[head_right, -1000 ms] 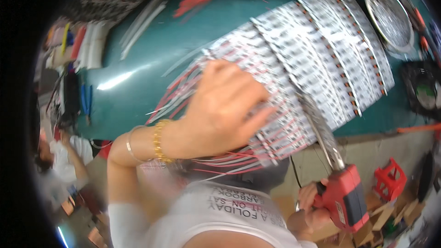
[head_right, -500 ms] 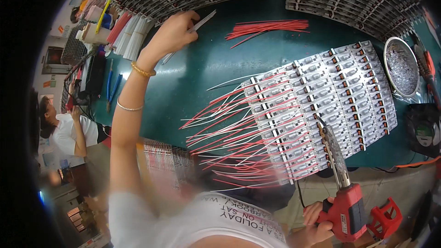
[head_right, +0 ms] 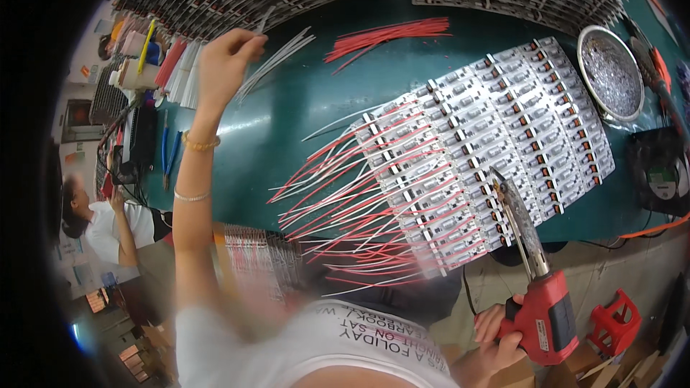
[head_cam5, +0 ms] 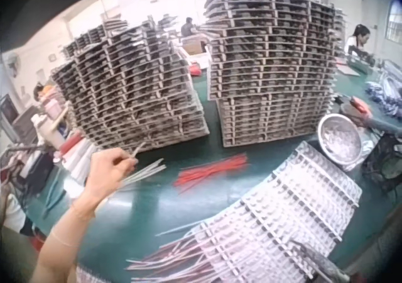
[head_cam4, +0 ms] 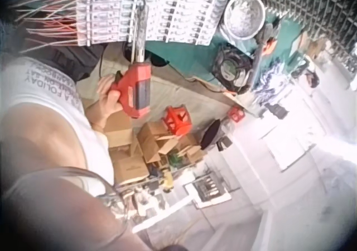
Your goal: The person uses a soldering iron to attach red and white wires to a grid of electronic components on a circuit board. They repeatedly pick up wires, position them on the board, and apply the soldering iron to secure the connections.
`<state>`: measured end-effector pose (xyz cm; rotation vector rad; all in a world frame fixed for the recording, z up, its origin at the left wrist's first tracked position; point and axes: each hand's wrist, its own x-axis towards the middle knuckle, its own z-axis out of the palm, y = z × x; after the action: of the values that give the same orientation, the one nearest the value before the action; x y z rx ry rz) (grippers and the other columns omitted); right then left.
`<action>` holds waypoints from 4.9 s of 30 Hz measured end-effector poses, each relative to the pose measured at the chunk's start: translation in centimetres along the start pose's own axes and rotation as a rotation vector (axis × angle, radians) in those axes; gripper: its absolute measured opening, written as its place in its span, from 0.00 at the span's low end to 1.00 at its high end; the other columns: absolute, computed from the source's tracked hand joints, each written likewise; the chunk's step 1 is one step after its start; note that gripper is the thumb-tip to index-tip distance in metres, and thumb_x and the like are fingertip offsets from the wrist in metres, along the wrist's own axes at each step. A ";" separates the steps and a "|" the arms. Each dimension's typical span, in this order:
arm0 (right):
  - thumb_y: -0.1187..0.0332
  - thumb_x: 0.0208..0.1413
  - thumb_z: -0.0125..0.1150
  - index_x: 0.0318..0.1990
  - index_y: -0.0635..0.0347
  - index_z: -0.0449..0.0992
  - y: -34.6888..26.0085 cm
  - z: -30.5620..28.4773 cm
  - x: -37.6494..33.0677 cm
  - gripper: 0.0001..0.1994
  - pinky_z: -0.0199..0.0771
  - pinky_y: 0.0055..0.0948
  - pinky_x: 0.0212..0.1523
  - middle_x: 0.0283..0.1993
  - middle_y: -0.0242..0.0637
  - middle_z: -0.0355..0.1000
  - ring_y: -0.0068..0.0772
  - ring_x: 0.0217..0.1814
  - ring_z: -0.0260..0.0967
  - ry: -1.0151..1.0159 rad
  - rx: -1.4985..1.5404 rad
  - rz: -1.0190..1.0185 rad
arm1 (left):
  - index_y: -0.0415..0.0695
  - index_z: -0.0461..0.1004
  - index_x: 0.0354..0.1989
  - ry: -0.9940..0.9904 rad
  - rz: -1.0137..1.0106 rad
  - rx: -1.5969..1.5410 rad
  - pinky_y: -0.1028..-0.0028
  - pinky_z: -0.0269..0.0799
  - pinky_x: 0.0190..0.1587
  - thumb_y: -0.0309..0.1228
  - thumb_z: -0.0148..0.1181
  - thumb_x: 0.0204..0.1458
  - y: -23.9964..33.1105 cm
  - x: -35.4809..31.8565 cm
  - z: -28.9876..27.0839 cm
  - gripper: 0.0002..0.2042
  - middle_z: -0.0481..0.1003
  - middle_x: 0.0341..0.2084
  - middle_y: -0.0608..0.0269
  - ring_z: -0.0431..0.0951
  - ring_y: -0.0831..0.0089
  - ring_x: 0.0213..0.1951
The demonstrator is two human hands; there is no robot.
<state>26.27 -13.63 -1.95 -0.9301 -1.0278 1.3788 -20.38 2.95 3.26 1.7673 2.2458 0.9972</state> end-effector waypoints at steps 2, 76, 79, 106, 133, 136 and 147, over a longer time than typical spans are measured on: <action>0.47 0.63 0.50 0.59 0.70 0.57 0.0 -0.2 -0.1 0.32 0.60 0.23 0.16 0.13 0.27 0.55 0.22 0.11 0.53 0.002 0.007 -0.009 | 0.37 0.80 0.32 -0.011 -0.008 -0.226 0.80 0.69 0.29 0.31 0.63 0.53 2.8 -1.3 -0.2 0.08 0.78 0.21 0.64 0.75 0.80 0.23; 0.34 0.50 0.57 0.57 0.67 0.60 -0.3 -3.8 -4.2 0.43 0.59 0.24 0.19 0.14 0.26 0.61 0.23 0.12 0.59 -0.099 -0.049 -0.024 | 0.47 0.75 0.22 -0.066 0.387 -0.119 0.68 0.58 0.43 0.21 0.69 0.39 17.6 -17.0 11.2 0.07 0.71 0.19 0.71 0.69 0.70 0.26; 0.34 0.50 0.57 0.59 0.68 0.58 -0.3 -4.1 -4.4 0.45 0.60 0.24 0.19 0.14 0.26 0.61 0.23 0.12 0.59 -0.110 -0.090 -0.027 | 0.47 0.75 0.22 -0.065 0.391 -0.116 0.69 0.58 0.43 0.21 0.69 0.39 17.6 -17.0 11.2 0.07 0.71 0.19 0.71 0.69 0.70 0.26; 0.33 0.50 0.56 0.61 0.70 0.58 -0.5 -3.7 -4.8 0.46 0.60 0.24 0.19 0.13 0.26 0.61 0.23 0.12 0.59 -0.054 -0.103 0.006 | 0.45 0.76 0.22 -0.107 0.385 -0.133 0.69 0.59 0.41 0.22 0.69 0.41 17.8 -16.7 11.0 0.06 0.72 0.19 0.68 0.69 0.68 0.26; 0.33 0.49 0.58 0.60 0.70 0.59 -0.7 -3.4 -4.9 0.46 0.59 0.24 0.19 0.13 0.26 0.62 0.23 0.12 0.59 -0.053 -0.048 0.008 | 0.44 0.76 0.23 -0.041 0.357 -0.223 0.70 0.61 0.41 0.22 0.70 0.40 17.7 -16.9 11.1 0.07 0.74 0.23 0.67 0.71 0.68 0.29; 0.33 0.49 0.58 0.60 0.70 0.59 -0.9 -3.4 -4.8 0.46 0.59 0.24 0.19 0.13 0.26 0.62 0.23 0.12 0.59 -0.059 -0.038 0.008 | 0.44 0.77 0.25 -0.062 0.335 -0.236 0.70 0.61 0.40 0.21 0.70 0.39 17.8 -17.1 11.0 0.07 0.75 0.27 0.66 0.72 0.67 0.31; 0.33 0.49 0.58 0.59 0.69 0.59 -0.8 -3.4 -4.5 0.46 0.59 0.24 0.18 0.13 0.26 0.62 0.23 0.13 0.59 -0.072 0.017 0.007 | 0.43 0.77 0.25 -0.145 0.349 -0.169 0.70 0.64 0.39 0.21 0.68 0.40 17.5 -17.2 10.1 0.06 0.75 0.29 0.63 0.72 0.67 0.33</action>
<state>30.05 -17.88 -2.35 -0.8781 -1.0659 1.4334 4.20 -6.51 -0.08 2.1196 1.7494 1.0392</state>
